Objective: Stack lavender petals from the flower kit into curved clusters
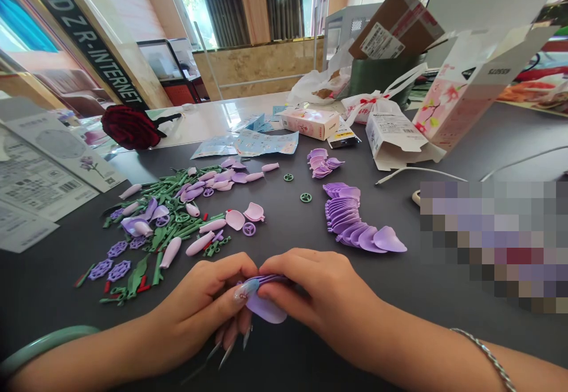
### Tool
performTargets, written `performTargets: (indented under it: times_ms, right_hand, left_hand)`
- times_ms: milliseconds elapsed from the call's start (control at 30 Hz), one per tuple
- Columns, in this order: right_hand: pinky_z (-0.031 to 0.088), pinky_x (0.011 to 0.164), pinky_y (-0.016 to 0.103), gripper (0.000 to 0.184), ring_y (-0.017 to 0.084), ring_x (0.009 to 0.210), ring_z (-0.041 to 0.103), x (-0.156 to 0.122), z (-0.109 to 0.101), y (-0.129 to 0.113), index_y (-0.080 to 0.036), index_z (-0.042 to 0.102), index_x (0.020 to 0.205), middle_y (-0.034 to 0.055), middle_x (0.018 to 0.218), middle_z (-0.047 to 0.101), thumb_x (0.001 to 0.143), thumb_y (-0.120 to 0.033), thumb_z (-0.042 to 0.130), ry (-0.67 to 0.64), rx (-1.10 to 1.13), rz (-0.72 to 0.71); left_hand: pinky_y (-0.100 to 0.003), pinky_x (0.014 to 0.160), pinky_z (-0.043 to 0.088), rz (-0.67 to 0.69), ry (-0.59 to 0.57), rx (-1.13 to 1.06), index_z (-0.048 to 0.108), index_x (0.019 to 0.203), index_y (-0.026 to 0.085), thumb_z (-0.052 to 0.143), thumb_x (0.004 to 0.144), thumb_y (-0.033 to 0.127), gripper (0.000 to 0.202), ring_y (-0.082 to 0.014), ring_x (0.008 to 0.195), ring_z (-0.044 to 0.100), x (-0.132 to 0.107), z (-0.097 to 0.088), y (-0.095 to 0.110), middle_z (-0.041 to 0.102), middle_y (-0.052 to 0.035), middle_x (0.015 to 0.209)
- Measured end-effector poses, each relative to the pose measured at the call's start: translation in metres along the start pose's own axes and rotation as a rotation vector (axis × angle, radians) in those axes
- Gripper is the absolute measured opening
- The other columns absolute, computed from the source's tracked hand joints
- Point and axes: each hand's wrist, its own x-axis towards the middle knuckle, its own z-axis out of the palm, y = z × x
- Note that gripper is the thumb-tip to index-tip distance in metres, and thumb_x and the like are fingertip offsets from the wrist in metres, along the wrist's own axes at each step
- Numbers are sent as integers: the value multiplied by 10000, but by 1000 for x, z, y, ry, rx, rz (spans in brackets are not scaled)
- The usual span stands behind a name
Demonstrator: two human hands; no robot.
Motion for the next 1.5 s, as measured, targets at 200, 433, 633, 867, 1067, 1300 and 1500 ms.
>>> performTargets:
  times_ms: [200,433,633,867,1067,1300,1500]
  right_hand:
    - [500,608,173,197,104,656,648,2,-2,-1,-219,697,901,10,791,726,928,-316,529,-67,16,95]
    - [475,573,159,146,96,636,635,3,-5,0,-200,690,905,7,773,717,897,-281,569,-142,39,72]
    - [462,570,166,172,96,624,611,2,-4,-1,-210,685,895,4,769,705,905,-337,568,-163,61,117]
    - [442,533,162,132,85,571,581,6,-4,-3,-213,687,856,-24,698,680,880,-307,598,-199,102,162]
    - [428,522,146,45,69,552,568,6,0,-2,-199,669,860,-43,677,667,840,-215,632,-205,163,193]
    - [426,537,147,46,68,567,559,6,2,-3,-184,651,858,-38,684,662,842,-191,608,-215,166,215]
    - [432,562,148,68,69,596,569,5,2,1,-201,658,872,-40,722,666,841,-177,602,-246,139,214]
  left_hand:
    - [-181,459,391,69,-3,163,490,857,186,366,955,392,260,-91,479,516,-2,-3,2,568,20,623]
    - [-206,499,341,145,7,453,480,826,206,359,953,363,236,-103,511,463,-5,-5,2,505,40,614]
    - [-218,516,326,181,36,528,479,823,212,342,952,309,212,-112,531,442,-5,-4,3,492,34,642]
    - [-230,523,304,224,90,624,443,801,214,304,966,270,223,-116,534,411,-3,-3,-3,458,36,652]
    - [-237,518,306,284,129,732,445,802,206,272,976,239,247,-124,546,431,-4,0,-8,467,25,657]
    - [-229,514,319,303,109,793,477,817,189,276,989,225,267,-114,540,450,-2,-1,-8,493,22,665]
    - [-218,513,337,318,103,835,501,840,178,265,997,224,287,-110,547,476,0,-3,-9,517,21,667]
